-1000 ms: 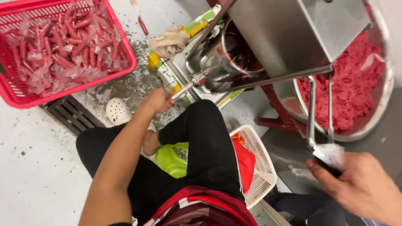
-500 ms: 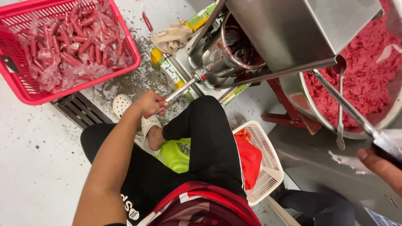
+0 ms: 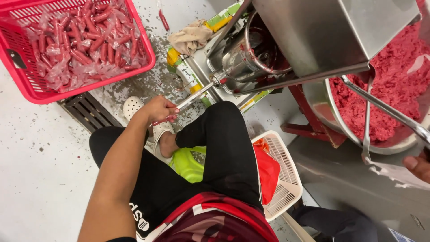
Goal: Operating a manual sausage stuffer to fill small plastic casings with ground meat and placing them into a basket.
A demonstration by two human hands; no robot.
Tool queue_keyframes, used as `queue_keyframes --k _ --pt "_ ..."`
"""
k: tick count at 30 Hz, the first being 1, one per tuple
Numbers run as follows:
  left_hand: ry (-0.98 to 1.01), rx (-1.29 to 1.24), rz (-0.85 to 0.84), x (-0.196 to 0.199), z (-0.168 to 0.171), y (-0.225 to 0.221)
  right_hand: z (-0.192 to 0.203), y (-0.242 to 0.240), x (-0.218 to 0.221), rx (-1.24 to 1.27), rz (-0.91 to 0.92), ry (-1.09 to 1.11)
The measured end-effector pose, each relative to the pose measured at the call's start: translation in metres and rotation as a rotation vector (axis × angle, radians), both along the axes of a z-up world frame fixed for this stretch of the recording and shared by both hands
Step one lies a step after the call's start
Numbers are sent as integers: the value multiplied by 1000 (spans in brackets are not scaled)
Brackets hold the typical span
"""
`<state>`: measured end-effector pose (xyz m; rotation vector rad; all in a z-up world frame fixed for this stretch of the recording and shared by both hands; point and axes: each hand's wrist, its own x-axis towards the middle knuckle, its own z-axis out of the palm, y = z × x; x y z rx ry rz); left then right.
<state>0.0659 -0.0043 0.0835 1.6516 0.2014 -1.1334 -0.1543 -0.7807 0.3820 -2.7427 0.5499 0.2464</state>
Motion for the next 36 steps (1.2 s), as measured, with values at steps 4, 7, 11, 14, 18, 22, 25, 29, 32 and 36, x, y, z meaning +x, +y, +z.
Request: queue_keyframes --k 4,7,11,14,18,22,25,29,32,36 --pt "-78 62 -130 -7 -6 -2 29 74 21 23 -114 21" --pt "-252 217 -367 -8 -14 -11 83 237 44 -5 -73 169" --pt "-277 476 -588 -7 27 -23 56 400 60 -148 382 575" --pt "-371 488 -657 -9 17 -24 -50 409 89 -18 244 476" --pt "-511 488 -786 0 -96 -18 -143 350 116 -277 245 317" --pt "-654 582 -569 24 -108 27 -167 314 113 -352 105 6" --pt "-897 817 -93 42 -45 73 -136 347 93 -129 41 -214" --pt "-687 707 287 39 -4 90 -138 411 77 1269 -303 -126" --pt "-560 515 98 -28 -47 -29 -161 450 72 1794 -189 140" --pt "-398 -572 290 -129 131 -86 -161 493 64 1908 -88 188"
